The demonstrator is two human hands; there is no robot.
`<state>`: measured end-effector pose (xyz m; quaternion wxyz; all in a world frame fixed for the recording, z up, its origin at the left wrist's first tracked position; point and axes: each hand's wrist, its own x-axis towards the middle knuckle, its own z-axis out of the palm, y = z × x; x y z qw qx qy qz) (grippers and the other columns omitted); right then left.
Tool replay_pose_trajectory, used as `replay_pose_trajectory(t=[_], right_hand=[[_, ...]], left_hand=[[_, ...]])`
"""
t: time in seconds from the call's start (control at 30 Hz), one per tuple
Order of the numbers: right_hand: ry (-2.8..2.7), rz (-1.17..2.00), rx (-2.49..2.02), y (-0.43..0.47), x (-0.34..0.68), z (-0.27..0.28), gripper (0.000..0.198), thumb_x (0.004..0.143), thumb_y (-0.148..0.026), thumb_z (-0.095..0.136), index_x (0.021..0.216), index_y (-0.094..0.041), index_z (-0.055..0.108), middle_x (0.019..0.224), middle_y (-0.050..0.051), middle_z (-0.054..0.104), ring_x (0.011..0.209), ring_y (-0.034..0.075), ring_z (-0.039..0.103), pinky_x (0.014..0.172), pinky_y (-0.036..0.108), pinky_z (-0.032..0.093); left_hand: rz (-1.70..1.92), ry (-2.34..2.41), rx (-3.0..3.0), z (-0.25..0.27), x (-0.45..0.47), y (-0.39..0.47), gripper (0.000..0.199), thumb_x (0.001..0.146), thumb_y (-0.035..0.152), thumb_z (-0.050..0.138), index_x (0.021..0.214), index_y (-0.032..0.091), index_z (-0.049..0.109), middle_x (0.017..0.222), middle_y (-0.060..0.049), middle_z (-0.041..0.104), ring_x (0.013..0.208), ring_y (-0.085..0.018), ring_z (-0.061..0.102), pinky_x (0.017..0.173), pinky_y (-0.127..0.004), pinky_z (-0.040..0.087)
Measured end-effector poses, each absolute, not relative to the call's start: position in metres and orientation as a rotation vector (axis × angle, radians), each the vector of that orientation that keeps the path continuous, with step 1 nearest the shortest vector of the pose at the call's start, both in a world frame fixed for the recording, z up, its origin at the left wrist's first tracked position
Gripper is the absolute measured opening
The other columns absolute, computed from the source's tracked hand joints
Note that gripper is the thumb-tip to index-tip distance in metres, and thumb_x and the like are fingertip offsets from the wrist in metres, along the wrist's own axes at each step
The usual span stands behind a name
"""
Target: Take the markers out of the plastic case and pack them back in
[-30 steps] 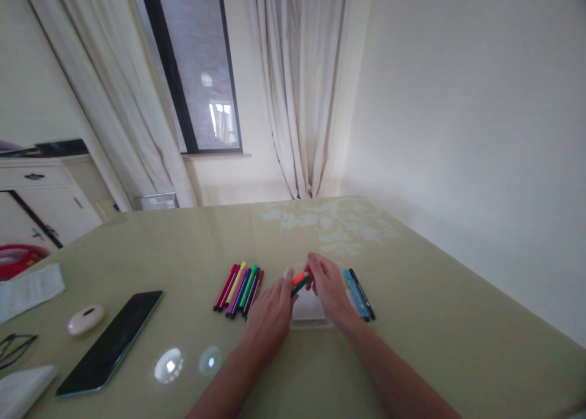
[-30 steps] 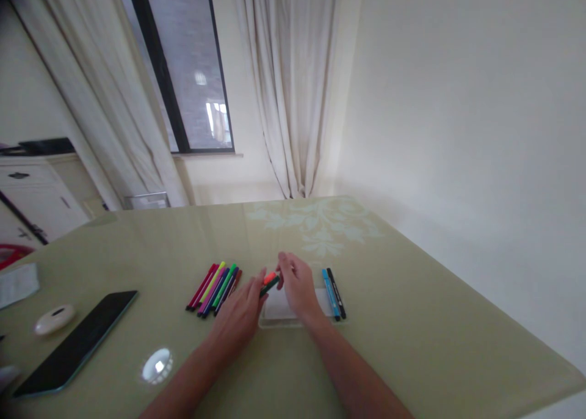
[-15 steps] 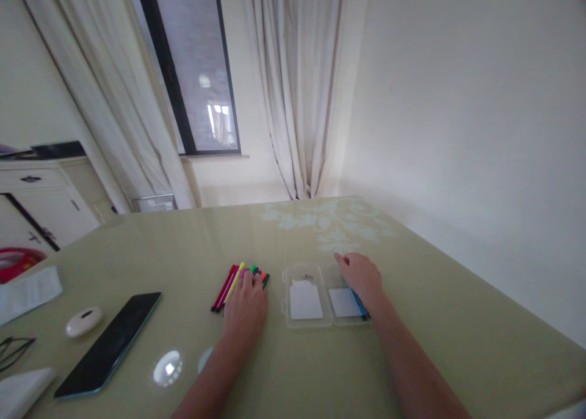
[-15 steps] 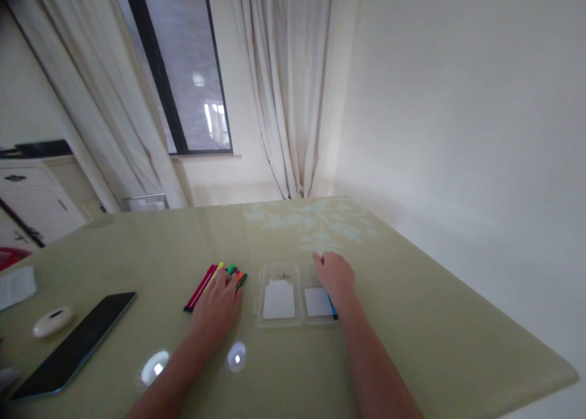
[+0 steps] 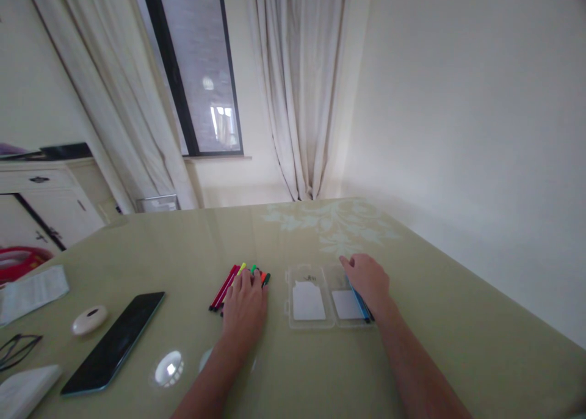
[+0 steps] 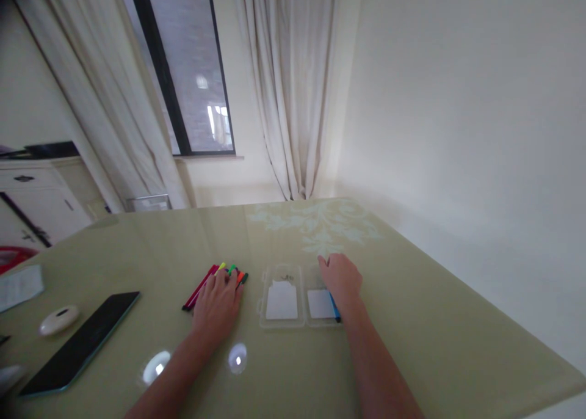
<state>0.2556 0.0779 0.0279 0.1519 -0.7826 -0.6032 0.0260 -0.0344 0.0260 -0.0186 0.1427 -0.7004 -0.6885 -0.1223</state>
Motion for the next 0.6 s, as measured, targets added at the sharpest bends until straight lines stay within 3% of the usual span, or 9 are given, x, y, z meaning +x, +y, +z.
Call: replay_pose_trajectory(t=[0.27, 0.4, 0.6], right_hand=[[-1.729, 0.132, -2.227, 0.081, 0.256, 0.026, 0.045, 0.099, -0.05, 0.048, 0.083, -0.019, 0.076, 0.091, 0.015, 0.075, 0.085, 0.028, 0.071, 0.066, 0.033, 0.043], [-1.739, 0.175, -2.179, 0.082, 0.253, 0.026, 0.052, 0.102, -0.051, 0.042, 0.082, -0.018, 0.078, 0.09, 0.016, 0.076, 0.085, 0.027, 0.071, 0.067, 0.032, 0.043], [-1.687, 0.273, -2.141, 0.086, 0.254, 0.025, 0.057, 0.106, -0.046, 0.034, 0.08, -0.019, 0.078, 0.092, 0.014, 0.077, 0.088, 0.025, 0.071, 0.074, 0.031, 0.043]], left_hand=[[-0.412, -1.962, -1.989, -0.019, -0.037, 0.029, 0.038, 0.103, 0.022, 0.044, 0.133, 0.009, 0.063, 0.13, -0.022, 0.06, 0.12, -0.035, 0.056, 0.098, -0.048, 0.049], [-0.672, -1.71, -2.214, -0.01, -0.024, 0.02, 0.037, 0.105, 0.029, 0.043, 0.133, 0.017, 0.063, 0.116, -0.014, 0.066, 0.109, -0.03, 0.059, 0.096, -0.048, 0.049], [-0.694, -1.265, -2.814, -0.007, -0.003, 0.001, 0.037, 0.098, 0.042, 0.061, 0.131, 0.026, 0.061, 0.126, -0.007, 0.066, 0.117, -0.027, 0.059, 0.102, -0.045, 0.046]])
